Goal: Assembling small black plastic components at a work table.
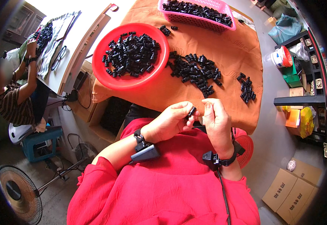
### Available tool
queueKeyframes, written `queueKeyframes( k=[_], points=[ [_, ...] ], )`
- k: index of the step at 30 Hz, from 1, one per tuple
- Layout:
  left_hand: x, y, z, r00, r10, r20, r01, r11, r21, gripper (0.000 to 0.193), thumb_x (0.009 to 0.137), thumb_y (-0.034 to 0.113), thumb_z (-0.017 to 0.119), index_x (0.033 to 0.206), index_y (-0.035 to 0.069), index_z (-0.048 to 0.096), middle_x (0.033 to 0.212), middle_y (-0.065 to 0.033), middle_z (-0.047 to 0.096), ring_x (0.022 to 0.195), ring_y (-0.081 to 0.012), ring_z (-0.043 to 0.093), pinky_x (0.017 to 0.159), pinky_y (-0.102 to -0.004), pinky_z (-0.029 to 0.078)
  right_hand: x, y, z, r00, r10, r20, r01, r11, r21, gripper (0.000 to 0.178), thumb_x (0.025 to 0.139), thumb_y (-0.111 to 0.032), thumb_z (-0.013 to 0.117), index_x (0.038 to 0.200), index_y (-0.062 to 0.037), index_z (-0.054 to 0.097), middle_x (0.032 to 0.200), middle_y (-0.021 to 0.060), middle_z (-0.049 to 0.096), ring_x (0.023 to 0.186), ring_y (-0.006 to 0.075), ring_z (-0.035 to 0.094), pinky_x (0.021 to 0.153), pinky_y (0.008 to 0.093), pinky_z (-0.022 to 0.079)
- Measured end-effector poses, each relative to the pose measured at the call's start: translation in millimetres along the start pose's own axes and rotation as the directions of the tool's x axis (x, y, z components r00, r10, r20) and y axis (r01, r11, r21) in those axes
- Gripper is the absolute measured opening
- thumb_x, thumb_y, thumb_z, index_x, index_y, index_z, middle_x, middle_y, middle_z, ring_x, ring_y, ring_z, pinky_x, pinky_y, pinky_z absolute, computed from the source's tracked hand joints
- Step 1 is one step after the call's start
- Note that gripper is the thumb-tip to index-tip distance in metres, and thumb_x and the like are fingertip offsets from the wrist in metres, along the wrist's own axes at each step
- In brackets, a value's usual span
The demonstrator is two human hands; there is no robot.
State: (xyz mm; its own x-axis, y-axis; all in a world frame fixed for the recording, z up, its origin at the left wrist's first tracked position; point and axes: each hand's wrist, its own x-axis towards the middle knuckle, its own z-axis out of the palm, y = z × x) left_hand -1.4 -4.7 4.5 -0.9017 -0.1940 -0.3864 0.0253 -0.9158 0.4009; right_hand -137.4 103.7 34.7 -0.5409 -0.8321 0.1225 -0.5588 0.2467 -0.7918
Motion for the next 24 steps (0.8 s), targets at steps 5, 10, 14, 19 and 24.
queueKeyframes(
  k=[5, 10, 14, 19, 24],
  points=[
    [4.9, -7.2, -10.5, 0.997, 0.047, 0.057, -0.047, 0.999, -0.005, 0.024, 0.104, 0.030, 0.050, 0.102, 0.007, 0.057, 0.084, 0.0010, 0.057, 0.073, -0.0094, 0.052, 0.065, -0.0262, 0.045, -0.6, -20.6, 1.7, 0.986, 0.053, 0.159, -0.082, 0.980, 0.181, 0.009, 0.098, -0.014, 0.058, 0.101, -0.0053, 0.056, 0.072, 0.0104, 0.066, 0.060, 0.0212, 0.067, 0.052, 0.0342, 0.050],
    [5.9, -7.9, -10.2, 0.997, 0.064, 0.043, -0.066, 0.997, 0.050, 0.020, 0.103, 0.030, 0.051, 0.102, 0.010, 0.055, 0.087, 0.0010, 0.056, 0.078, -0.0102, 0.054, 0.071, -0.0287, 0.049, -3.0, -11.7, 5.7, 0.979, 0.030, 0.201, -0.058, 0.989, 0.135, 0.010, 0.099, -0.015, 0.058, 0.101, -0.0055, 0.055, 0.072, 0.0086, 0.067, 0.061, 0.0173, 0.067, 0.053, 0.0310, 0.050],
    [6.8, -3.5, -15.6, 0.994, -0.012, 0.109, 0.013, 1.000, -0.009, 0.019, 0.103, 0.029, 0.051, 0.099, 0.010, 0.055, 0.083, 0.0015, 0.054, 0.076, -0.0098, 0.053, 0.066, -0.0263, 0.046, -2.6, -8.2, 5.7, 0.968, 0.081, 0.238, -0.158, 0.933, 0.324, 0.009, 0.100, -0.013, 0.056, 0.101, -0.0041, 0.053, 0.073, 0.0074, 0.068, 0.063, 0.0142, 0.068, 0.053, 0.0293, 0.051],
    [9.7, -1.6, -16.3, 0.988, -0.016, 0.151, 0.017, 1.000, -0.007, 0.020, 0.103, 0.029, 0.052, 0.098, 0.009, 0.054, 0.080, 0.0011, 0.053, 0.073, -0.0091, 0.050, 0.062, -0.0237, 0.041, 0.7, -9.6, 6.0, 0.967, 0.083, 0.241, -0.168, 0.918, 0.360, 0.008, 0.100, -0.011, 0.055, 0.101, -0.0034, 0.053, 0.073, 0.0074, 0.068, 0.064, 0.0134, 0.068, 0.053, 0.0279, 0.050],
    [11.7, 0.0, -15.8, 0.990, -0.017, 0.137, 0.026, 0.998, -0.061, 0.021, 0.102, 0.029, 0.053, 0.096, 0.008, 0.054, 0.080, -0.0007, 0.054, 0.071, -0.0101, 0.050, 0.060, -0.0233, 0.040, 5.2, -14.9, 4.0, 0.949, 0.133, 0.287, -0.219, 0.930, 0.296, 0.008, 0.099, -0.010, 0.056, 0.101, -0.0035, 0.052, 0.074, 0.0078, 0.068, 0.063, 0.0131, 0.067, 0.055, 0.0269, 0.051]
  ],
)
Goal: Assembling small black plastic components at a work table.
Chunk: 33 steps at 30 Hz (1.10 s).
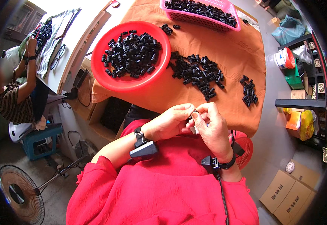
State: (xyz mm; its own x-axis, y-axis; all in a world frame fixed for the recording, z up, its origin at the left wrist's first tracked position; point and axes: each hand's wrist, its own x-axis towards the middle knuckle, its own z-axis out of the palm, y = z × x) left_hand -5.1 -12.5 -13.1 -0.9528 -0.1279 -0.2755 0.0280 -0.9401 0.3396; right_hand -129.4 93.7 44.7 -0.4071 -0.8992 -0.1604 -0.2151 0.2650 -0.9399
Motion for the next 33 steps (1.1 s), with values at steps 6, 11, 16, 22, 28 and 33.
queueKeyframes(
  k=[6, 11, 16, 22, 28, 33],
  points=[
    [4.1, 0.7, -5.6, 0.998, -0.025, 0.065, 0.026, 1.000, -0.016, 0.020, 0.101, 0.027, 0.054, 0.094, 0.008, 0.055, 0.082, -0.0016, 0.056, 0.071, -0.0106, 0.051, 0.058, -0.0233, 0.040, 1.6, 10.8, -2.7, 1.000, -0.022, 0.002, 0.022, 1.000, 0.022, 0.006, 0.100, -0.009, 0.055, 0.101, -0.0038, 0.052, 0.074, 0.0063, 0.066, 0.064, 0.0118, 0.066, 0.054, 0.0267, 0.051],
    [7.4, 14.5, -8.4, 0.996, -0.035, 0.078, 0.038, 0.999, -0.037, 0.025, 0.101, 0.031, 0.051, 0.098, 0.007, 0.059, 0.087, -0.0026, 0.060, 0.076, -0.0140, 0.059, 0.057, -0.0260, 0.047, 3.7, 9.5, -9.2, 0.997, -0.016, -0.079, 0.023, 0.996, 0.083, 0.007, 0.101, -0.009, 0.053, 0.103, -0.0024, 0.055, 0.076, 0.0007, 0.059, 0.061, 0.0053, 0.056, 0.054, 0.0231, 0.049],
    [16.0, 31.7, -2.5, 0.989, 0.057, -0.135, -0.054, 0.998, 0.029, 0.031, 0.101, 0.035, 0.048, 0.094, 0.007, 0.057, 0.082, -0.0048, 0.059, 0.077, -0.0157, 0.060, 0.052, -0.0257, 0.046, 6.5, 14.2, -14.5, 0.986, 0.009, -0.167, 0.006, 0.996, 0.091, 0.007, 0.101, -0.008, 0.054, 0.103, -0.0019, 0.057, 0.076, -0.0016, 0.056, 0.060, 0.0033, 0.050, 0.053, 0.0221, 0.048],
    [41.3, 39.5, -5.6, 0.690, 0.721, 0.070, 0.060, -0.153, 0.986, 0.021, 0.092, 0.020, 0.063, 0.095, 0.000, 0.057, 0.089, -0.0210, 0.061, 0.085, -0.0390, 0.062, 0.079, -0.0440, 0.051, 7.2, 16.6, -19.2, 0.985, -0.005, -0.172, 0.018, 0.997, 0.076, 0.008, 0.101, -0.009, 0.053, 0.102, -0.0017, 0.057, 0.074, -0.0017, 0.056, 0.059, 0.0032, 0.050, 0.054, 0.0223, 0.049],
    [43.2, 38.3, -5.6, 0.738, 0.675, -0.011, 0.306, -0.320, 0.897, 0.020, 0.089, 0.018, 0.063, 0.098, 0.001, 0.059, 0.099, -0.0208, 0.063, 0.089, -0.0405, 0.062, 0.081, -0.0457, 0.051, 7.6, 16.4, -20.5, 0.983, -0.012, -0.181, 0.018, 0.999, 0.034, 0.008, 0.101, -0.009, 0.053, 0.101, -0.0015, 0.057, 0.074, -0.0015, 0.056, 0.059, 0.0035, 0.052, 0.053, 0.0226, 0.049],
    [31.8, 38.3, -9.4, 0.820, 0.569, 0.069, -0.002, -0.117, 0.993, 0.023, 0.096, 0.024, 0.059, 0.097, 0.001, 0.059, 0.078, -0.0116, 0.057, 0.074, -0.0264, 0.061, 0.066, -0.0383, 0.050, 7.7, 21.2, -21.2, 0.982, -0.035, -0.188, 0.040, 0.999, 0.025, 0.009, 0.102, -0.010, 0.052, 0.103, -0.0026, 0.057, 0.073, -0.0014, 0.055, 0.059, 0.0040, 0.052, 0.053, 0.0230, 0.048]
  ],
)
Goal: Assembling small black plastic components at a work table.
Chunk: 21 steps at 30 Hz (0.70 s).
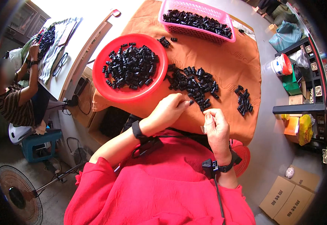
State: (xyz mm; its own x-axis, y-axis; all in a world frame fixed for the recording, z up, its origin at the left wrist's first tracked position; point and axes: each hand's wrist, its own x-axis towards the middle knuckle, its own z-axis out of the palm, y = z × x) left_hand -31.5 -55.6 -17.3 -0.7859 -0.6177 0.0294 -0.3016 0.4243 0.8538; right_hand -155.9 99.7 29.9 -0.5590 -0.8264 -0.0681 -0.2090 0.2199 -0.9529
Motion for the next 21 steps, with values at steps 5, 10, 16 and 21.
queueKeyframes(
  k=[5, 10, 16, 21],
  points=[
    [-15.1, 20.9, -24.4, 0.787, -0.197, 0.584, 0.607, 0.416, -0.678, 0.023, 0.101, 0.028, 0.055, 0.099, 0.006, 0.062, 0.068, 0.0063, 0.048, 0.052, -0.0018, 0.037, 0.046, -0.0179, 0.026, 0.1, 0.0, -0.7, 0.998, 0.002, 0.058, -0.002, 1.000, -0.012, 0.013, 0.103, -0.013, 0.050, 0.107, -0.0041, 0.059, 0.072, -0.0006, 0.054, 0.059, 0.0057, 0.053, 0.054, 0.0248, 0.047],
    [-24.2, 20.5, -23.6, 0.764, -0.150, 0.628, 0.642, 0.268, -0.718, 0.022, 0.101, 0.028, 0.055, 0.099, 0.007, 0.061, 0.069, 0.0057, 0.049, 0.054, -0.0020, 0.040, 0.046, -0.0180, 0.028, -3.4, -11.9, 1.7, 0.994, -0.009, 0.106, 0.014, 0.999, -0.050, 0.017, 0.103, -0.014, 0.052, 0.115, -0.0039, 0.057, 0.069, 0.0011, 0.054, 0.059, 0.0082, 0.055, 0.054, 0.0256, 0.047],
    [-34.1, 20.7, -19.7, 0.754, -0.126, 0.645, 0.653, 0.257, -0.712, 0.020, 0.102, 0.027, 0.055, 0.101, 0.007, 0.059, 0.070, 0.0062, 0.048, 0.057, -0.0014, 0.039, 0.048, -0.0180, 0.029, -9.6, -16.9, 3.4, 0.982, -0.045, 0.183, 0.061, 0.994, -0.086, 0.022, 0.098, -0.015, 0.061, 0.114, -0.0021, 0.054, 0.071, 0.0032, 0.060, 0.060, 0.0082, 0.058, 0.054, 0.0256, 0.047],
    [-38.0, 37.1, -20.3, 0.798, -0.144, 0.585, 0.570, 0.496, -0.655, 0.025, 0.104, 0.031, 0.051, 0.102, 0.007, 0.056, 0.070, 0.0071, 0.043, 0.059, -0.0019, 0.034, 0.050, -0.0188, 0.027, -11.7, -16.2, 7.7, 0.985, -0.034, 0.169, 0.039, 0.999, -0.024, 0.016, 0.099, -0.015, 0.060, 0.107, -0.0027, 0.054, 0.070, 0.0041, 0.060, 0.060, 0.0085, 0.058, 0.054, 0.0256, 0.047]
  ],
)
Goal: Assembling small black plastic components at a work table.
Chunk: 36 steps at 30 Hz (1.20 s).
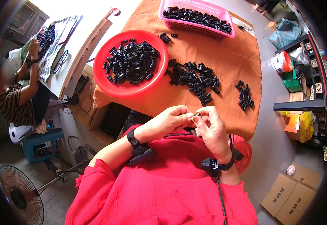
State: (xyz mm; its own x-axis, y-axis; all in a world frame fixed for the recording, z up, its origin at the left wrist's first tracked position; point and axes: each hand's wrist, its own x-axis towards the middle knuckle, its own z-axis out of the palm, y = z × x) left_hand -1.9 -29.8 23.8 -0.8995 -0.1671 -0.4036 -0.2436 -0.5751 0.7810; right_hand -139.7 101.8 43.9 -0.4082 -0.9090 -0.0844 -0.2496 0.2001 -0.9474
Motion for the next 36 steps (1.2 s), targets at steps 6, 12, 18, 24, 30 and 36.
queueKeyframes(
  k=[6, 12, 18, 24, 30, 36],
  points=[
    [-0.5, -7.2, -1.2, 1.000, 0.021, 0.006, -0.021, 1.000, -0.011, 0.023, 0.103, 0.030, 0.052, 0.100, 0.008, 0.058, 0.070, 0.0063, 0.045, 0.058, -0.0030, 0.035, 0.050, -0.0196, 0.028, -0.8, 5.4, -2.0, 1.000, -0.028, -0.010, 0.028, 0.999, -0.035, 0.010, 0.102, -0.013, 0.053, 0.105, -0.0038, 0.055, 0.075, 0.0050, 0.062, 0.062, 0.0094, 0.058, 0.056, 0.0266, 0.048],
    [-3.7, -13.3, -5.7, 1.000, -0.017, 0.020, 0.021, 0.976, -0.215, 0.021, 0.101, 0.028, 0.054, 0.099, 0.008, 0.059, 0.071, 0.0046, 0.049, 0.057, -0.0037, 0.039, 0.048, -0.0200, 0.028, -1.7, -0.3, -0.8, 1.000, 0.016, 0.005, -0.016, 0.998, 0.069, 0.013, 0.104, -0.014, 0.050, 0.106, -0.0032, 0.056, 0.081, 0.0039, 0.065, 0.066, 0.0064, 0.057, 0.058, 0.0237, 0.049],
    [-3.4, -13.3, -6.3, 0.997, -0.063, 0.034, 0.071, 0.945, -0.319, 0.020, 0.100, 0.027, 0.055, 0.099, 0.007, 0.059, 0.075, 0.0033, 0.052, 0.056, -0.0045, 0.042, 0.045, -0.0188, 0.028, -1.5, 1.9, -1.0, 0.999, 0.023, 0.037, -0.029, 0.988, 0.154, 0.013, 0.104, -0.014, 0.050, 0.108, -0.0026, 0.056, 0.085, 0.0035, 0.067, 0.068, 0.0039, 0.056, 0.059, 0.0207, 0.048],
    [-5.7, -8.1, -0.5, 0.996, -0.084, -0.025, 0.070, 0.937, -0.341, 0.018, 0.101, 0.027, 0.054, 0.099, 0.009, 0.057, 0.076, 0.0031, 0.054, 0.056, -0.0040, 0.044, 0.045, -0.0178, 0.029, -1.7, -3.5, -3.3, 0.996, 0.062, 0.068, -0.071, 0.989, 0.128, 0.014, 0.102, -0.011, 0.053, 0.112, -0.0023, 0.054, 0.078, 0.0019, 0.063, 0.063, 0.0035, 0.055, 0.056, 0.0208, 0.046],
    [-4.3, -9.5, -0.2, 0.997, -0.078, -0.026, 0.065, 0.940, -0.335, 0.018, 0.101, 0.028, 0.055, 0.100, 0.010, 0.057, 0.075, 0.0033, 0.054, 0.057, -0.0039, 0.045, 0.045, -0.0173, 0.031, -2.8, -0.6, -4.1, 0.994, 0.073, 0.079, -0.081, 0.991, 0.105, 0.018, 0.100, -0.009, 0.056, 0.116, -0.0024, 0.052, 0.071, -0.0002, 0.059, 0.060, 0.0038, 0.055, 0.055, 0.0211, 0.046],
    [-4.2, -10.8, -2.5, 0.999, -0.030, 0.026, 0.038, 0.914, -0.405, 0.017, 0.100, 0.026, 0.057, 0.101, 0.009, 0.058, 0.079, 0.0012, 0.057, 0.058, -0.0037, 0.045, 0.046, -0.0172, 0.031, -5.2, -4.1, -0.7, 0.999, 0.029, 0.017, -0.031, 0.995, 0.098, 0.021, 0.097, -0.004, 0.058, 0.116, -0.0026, 0.052, 0.069, 0.0005, 0.059, 0.060, 0.0045, 0.057, 0.053, 0.0227, 0.047]
  ],
)
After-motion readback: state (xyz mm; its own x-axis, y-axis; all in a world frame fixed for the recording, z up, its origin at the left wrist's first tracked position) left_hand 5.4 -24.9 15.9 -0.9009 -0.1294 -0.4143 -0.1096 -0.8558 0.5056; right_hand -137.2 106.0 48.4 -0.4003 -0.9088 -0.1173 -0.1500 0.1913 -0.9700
